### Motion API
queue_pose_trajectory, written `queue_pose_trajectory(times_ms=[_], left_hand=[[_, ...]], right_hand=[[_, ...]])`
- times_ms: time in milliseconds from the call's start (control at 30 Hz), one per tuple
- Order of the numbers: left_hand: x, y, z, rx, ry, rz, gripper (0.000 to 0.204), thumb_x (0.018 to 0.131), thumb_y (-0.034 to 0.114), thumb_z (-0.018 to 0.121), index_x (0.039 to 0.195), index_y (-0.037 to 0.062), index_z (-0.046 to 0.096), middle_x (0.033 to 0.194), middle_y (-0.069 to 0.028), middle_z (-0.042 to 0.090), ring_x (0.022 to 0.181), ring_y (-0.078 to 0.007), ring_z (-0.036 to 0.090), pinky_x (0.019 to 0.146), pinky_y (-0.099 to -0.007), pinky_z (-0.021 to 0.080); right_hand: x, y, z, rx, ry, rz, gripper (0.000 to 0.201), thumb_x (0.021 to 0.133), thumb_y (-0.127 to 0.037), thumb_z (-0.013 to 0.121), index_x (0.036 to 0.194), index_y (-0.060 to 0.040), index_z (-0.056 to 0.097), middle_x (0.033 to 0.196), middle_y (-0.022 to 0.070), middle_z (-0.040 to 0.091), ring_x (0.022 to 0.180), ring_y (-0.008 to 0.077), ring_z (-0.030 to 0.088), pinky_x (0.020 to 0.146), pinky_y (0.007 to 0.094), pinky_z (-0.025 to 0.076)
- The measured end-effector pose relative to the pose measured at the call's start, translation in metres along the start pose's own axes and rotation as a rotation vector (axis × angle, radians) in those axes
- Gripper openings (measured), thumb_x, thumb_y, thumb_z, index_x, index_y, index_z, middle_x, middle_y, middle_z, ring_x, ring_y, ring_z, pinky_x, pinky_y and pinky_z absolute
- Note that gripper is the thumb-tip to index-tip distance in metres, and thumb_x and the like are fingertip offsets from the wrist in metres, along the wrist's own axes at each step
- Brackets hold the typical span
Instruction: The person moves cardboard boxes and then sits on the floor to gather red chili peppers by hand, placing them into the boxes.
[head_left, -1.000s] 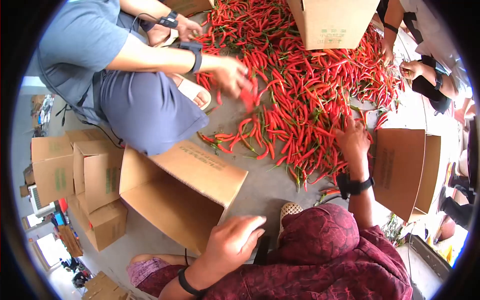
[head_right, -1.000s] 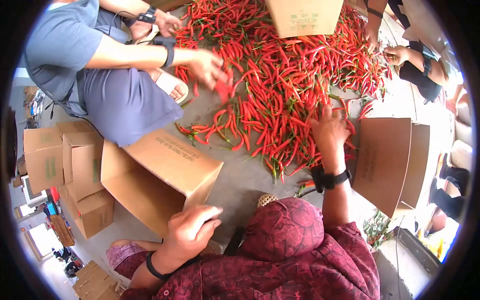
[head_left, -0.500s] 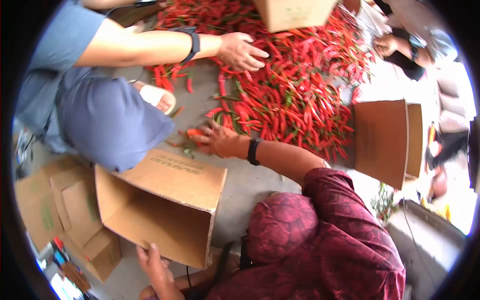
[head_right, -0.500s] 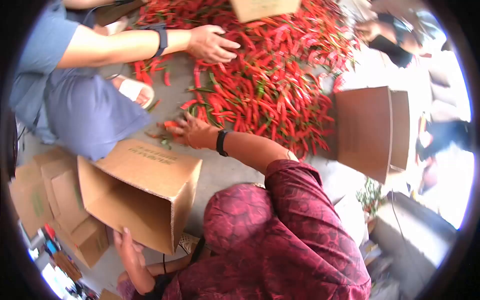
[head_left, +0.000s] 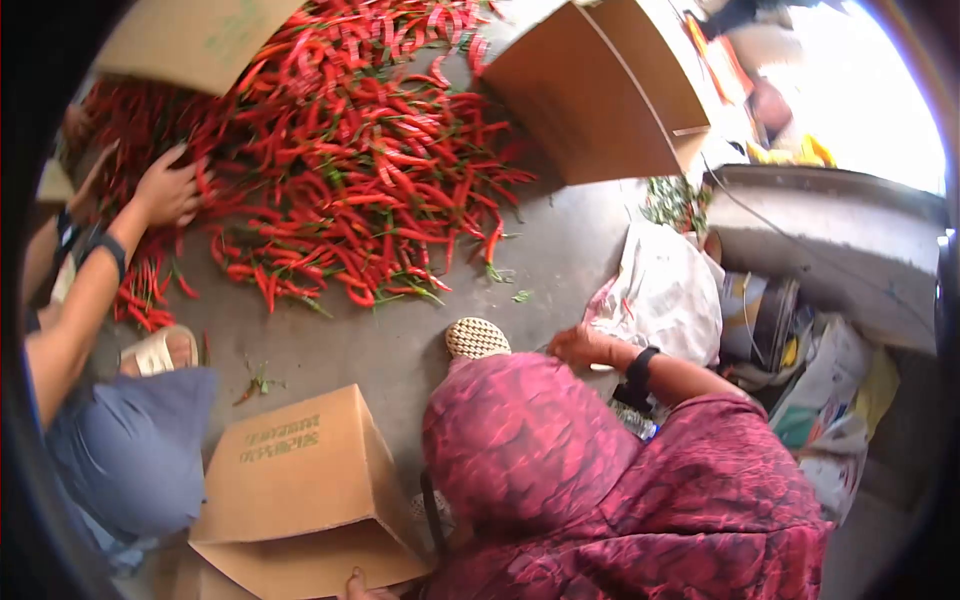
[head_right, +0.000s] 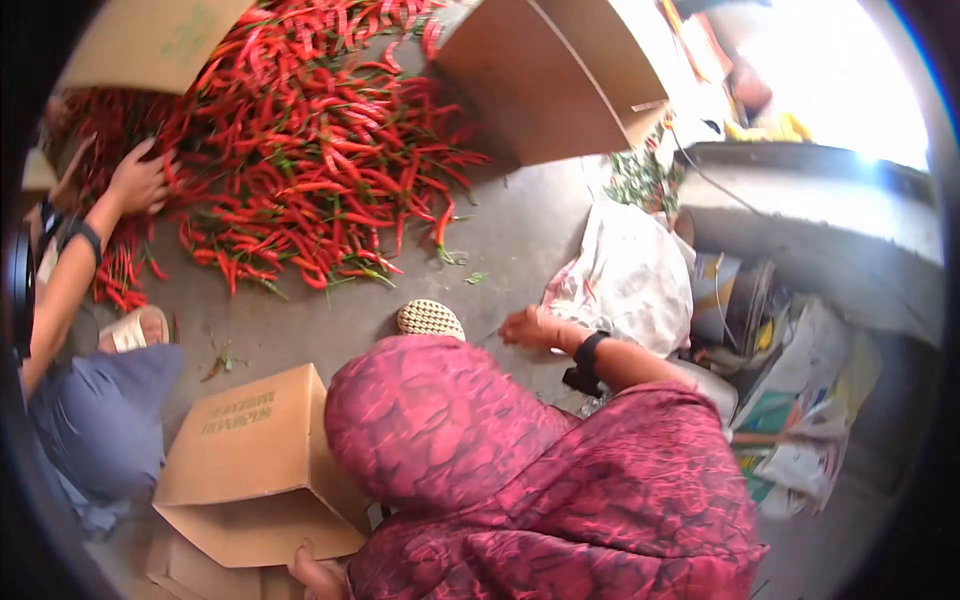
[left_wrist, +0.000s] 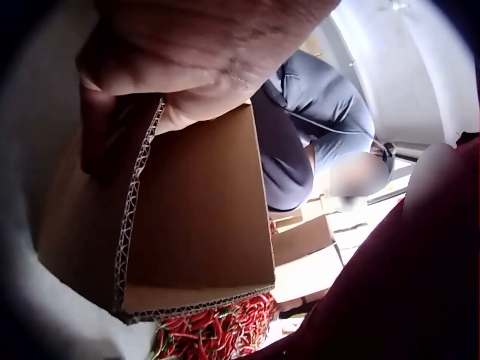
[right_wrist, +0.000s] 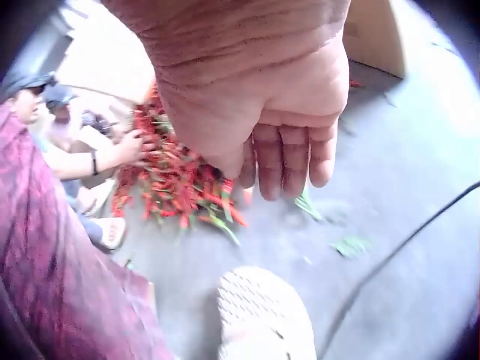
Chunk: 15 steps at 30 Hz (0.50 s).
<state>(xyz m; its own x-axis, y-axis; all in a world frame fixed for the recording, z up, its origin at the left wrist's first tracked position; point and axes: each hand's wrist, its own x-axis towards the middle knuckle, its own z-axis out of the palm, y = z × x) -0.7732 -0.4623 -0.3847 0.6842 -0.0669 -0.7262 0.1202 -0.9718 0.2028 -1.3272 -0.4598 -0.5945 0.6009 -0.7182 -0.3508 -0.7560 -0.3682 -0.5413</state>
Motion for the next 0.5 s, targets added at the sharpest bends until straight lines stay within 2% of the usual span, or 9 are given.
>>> queue_pose_trajectory(times_ms=[33, 67, 133, 167, 267, 300, 400, 500], left_hand=[[0.032, -0.017, -0.002, -0.375, -0.58, 0.398, 0.046, 0.085, 0.019, 0.053, 0.122, -0.0072, 0.043, 0.109, -0.0171, 0.055, 0.088, -0.0207, 0.058, 0.071, -0.0307, 0.051], [0.024, -0.007, -0.001, -0.105, -0.259, 0.197, 0.044, 0.085, 0.018, 0.053, 0.12, -0.007, 0.043, 0.108, -0.0167, 0.055, 0.087, -0.0207, 0.058, 0.07, -0.0307, 0.051], [0.011, 0.004, 0.005, -0.08, -0.213, 0.17, 0.041, 0.084, 0.018, 0.053, 0.116, -0.0065, 0.044, 0.105, -0.0159, 0.055, 0.085, -0.0206, 0.057, 0.068, -0.0308, 0.05], [0.007, 0.008, 0.005, -0.069, -0.206, 0.177, 0.04, 0.084, 0.018, 0.053, 0.114, -0.0063, 0.045, 0.103, -0.0155, 0.054, 0.084, -0.0206, 0.057, 0.068, -0.0309, 0.05], [0.002, 0.017, 0.01, -0.051, -0.191, 0.205, 0.035, 0.083, 0.017, 0.053, 0.109, -0.0056, 0.046, 0.099, -0.0143, 0.054, 0.08, -0.0204, 0.056, 0.065, -0.0311, 0.049], [0.002, 0.019, 0.01, -0.044, -0.192, 0.217, 0.034, 0.083, 0.017, 0.053, 0.107, -0.0054, 0.046, 0.097, -0.0139, 0.054, 0.079, -0.0204, 0.056, 0.064, -0.0312, 0.048], [0.0, 0.026, 0.012, -0.017, -0.189, 0.246, 0.03, 0.082, 0.016, 0.053, 0.102, -0.0047, 0.047, 0.092, -0.0128, 0.053, 0.075, -0.0203, 0.054, 0.062, -0.0314, 0.047], [-0.001, 0.028, 0.016, -0.024, -0.177, 0.255, 0.026, 0.081, 0.016, 0.053, 0.097, -0.004, 0.048, 0.088, -0.0116, 0.053, 0.072, -0.0201, 0.053, 0.06, -0.0315, 0.046]], right_hand=[[-0.012, -0.028, 0.012, 0.697, -0.128, 0.595, 0.014, 0.086, -0.019, 0.054, 0.088, -0.0075, 0.063, 0.078, 0.0014, 0.066, 0.067, 0.015, 0.064, 0.057, 0.0298, 0.051], [-0.019, -0.054, 0.023, 1.421, -0.25, 1.167, 0.017, 0.089, -0.021, 0.053, 0.086, -0.0071, 0.062, 0.077, 0.0001, 0.065, 0.065, 0.0145, 0.064, 0.055, 0.0301, 0.051], [-0.03, -0.088, 0.047, 1.656, -0.32, 1.245, 0.025, 0.091, -0.025, 0.05, 0.093, -0.0038, 0.062, 0.079, 0.0013, 0.066, 0.066, 0.0158, 0.064, 0.057, 0.0318, 0.054], [-0.032, -0.101, 0.067, 1.682, -0.346, 1.263, 0.035, 0.091, -0.033, 0.05, 0.103, -0.002, 0.061, 0.09, 0.0074, 0.066, 0.078, 0.0219, 0.065, 0.069, 0.0352, 0.056], [-0.016, -0.126, 0.094, 1.663, -0.223, 1.354, 0.045, 0.09, -0.041, 0.051, 0.11, -0.0008, 0.06, 0.101, 0.0144, 0.063, 0.093, 0.0263, 0.062, 0.078, 0.0413, 0.053], [-0.01, -0.128, 0.093, 1.671, -0.151, 1.296, 0.05, 0.09, -0.043, 0.051, 0.114, -0.0004, 0.058, 0.109, 0.0187, 0.06, 0.101, 0.0292, 0.059, 0.082, 0.0453, 0.051], [0.011, -0.119, 0.095, 1.715, 0.001, 1.448, 0.049, 0.09, -0.04, 0.052, 0.117, 0.0004, 0.054, 0.11, 0.0188, 0.06, 0.102, 0.0314, 0.058, 0.082, 0.0487, 0.051], [0.017, -0.111, 0.081, 2.29, 0.33, 1.382, 0.047, 0.09, -0.038, 0.054, 0.121, -0.0021, 0.052, 0.099, 0.0155, 0.062, 0.092, 0.033, 0.061, 0.08, 0.0505, 0.051]])
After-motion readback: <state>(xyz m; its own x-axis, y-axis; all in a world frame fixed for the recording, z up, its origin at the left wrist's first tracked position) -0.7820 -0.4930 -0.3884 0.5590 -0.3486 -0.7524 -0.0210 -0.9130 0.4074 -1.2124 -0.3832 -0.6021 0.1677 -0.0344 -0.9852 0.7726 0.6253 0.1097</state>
